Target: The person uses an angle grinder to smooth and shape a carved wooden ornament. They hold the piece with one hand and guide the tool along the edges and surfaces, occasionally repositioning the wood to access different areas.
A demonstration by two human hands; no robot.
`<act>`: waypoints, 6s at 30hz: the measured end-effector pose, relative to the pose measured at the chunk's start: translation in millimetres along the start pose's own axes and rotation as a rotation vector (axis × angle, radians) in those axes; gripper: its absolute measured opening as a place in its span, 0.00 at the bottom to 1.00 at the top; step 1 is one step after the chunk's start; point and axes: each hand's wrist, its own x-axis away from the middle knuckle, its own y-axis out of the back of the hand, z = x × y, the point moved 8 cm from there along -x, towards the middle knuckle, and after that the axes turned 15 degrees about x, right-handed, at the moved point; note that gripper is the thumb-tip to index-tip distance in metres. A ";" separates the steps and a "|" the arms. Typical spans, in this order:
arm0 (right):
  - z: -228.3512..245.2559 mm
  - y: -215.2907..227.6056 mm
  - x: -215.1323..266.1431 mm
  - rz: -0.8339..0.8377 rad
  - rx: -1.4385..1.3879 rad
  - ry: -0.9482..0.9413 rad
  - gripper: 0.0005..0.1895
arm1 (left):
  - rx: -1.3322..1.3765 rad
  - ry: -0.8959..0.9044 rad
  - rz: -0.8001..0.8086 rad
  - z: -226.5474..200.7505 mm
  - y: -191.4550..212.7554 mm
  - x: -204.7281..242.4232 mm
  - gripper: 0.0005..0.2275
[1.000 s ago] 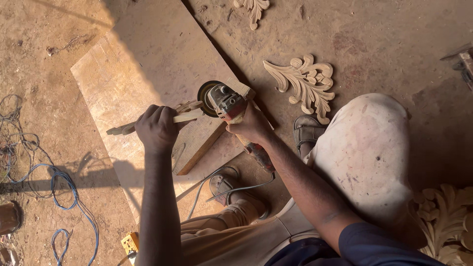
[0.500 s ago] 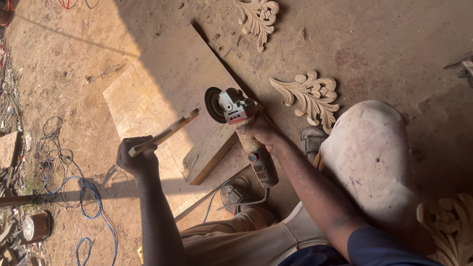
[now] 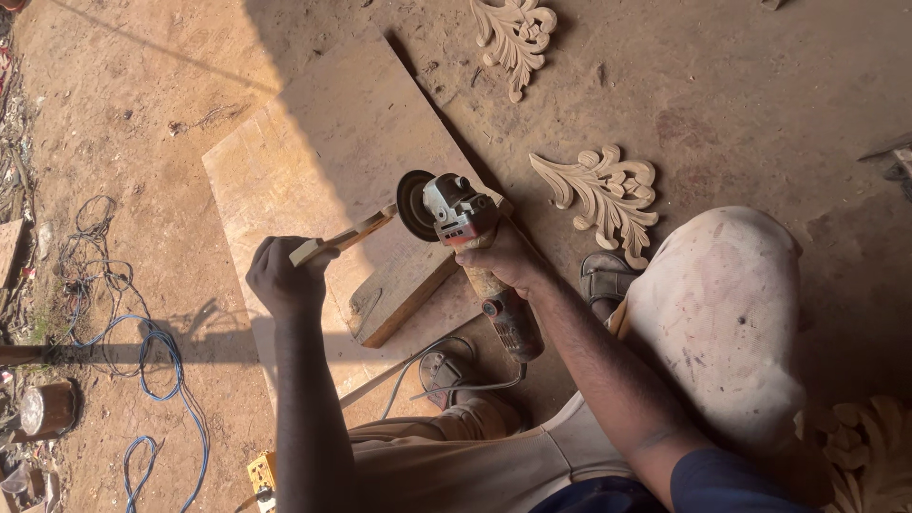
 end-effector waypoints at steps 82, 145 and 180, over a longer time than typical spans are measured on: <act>24.3 -16.9 18.3 -0.214 0.954 -0.167 0.42 | -0.206 0.075 0.474 -63.1 -53.9 -16.1 0.15; -3.4 54.8 6.0 -0.154 -0.129 0.008 0.27 | 1.020 0.919 -0.265 96.9 -18.3 64.3 0.14; -9.6 -44.8 14.4 0.051 0.285 -0.043 0.38 | 0.504 0.271 -0.609 81.3 85.6 52.7 0.04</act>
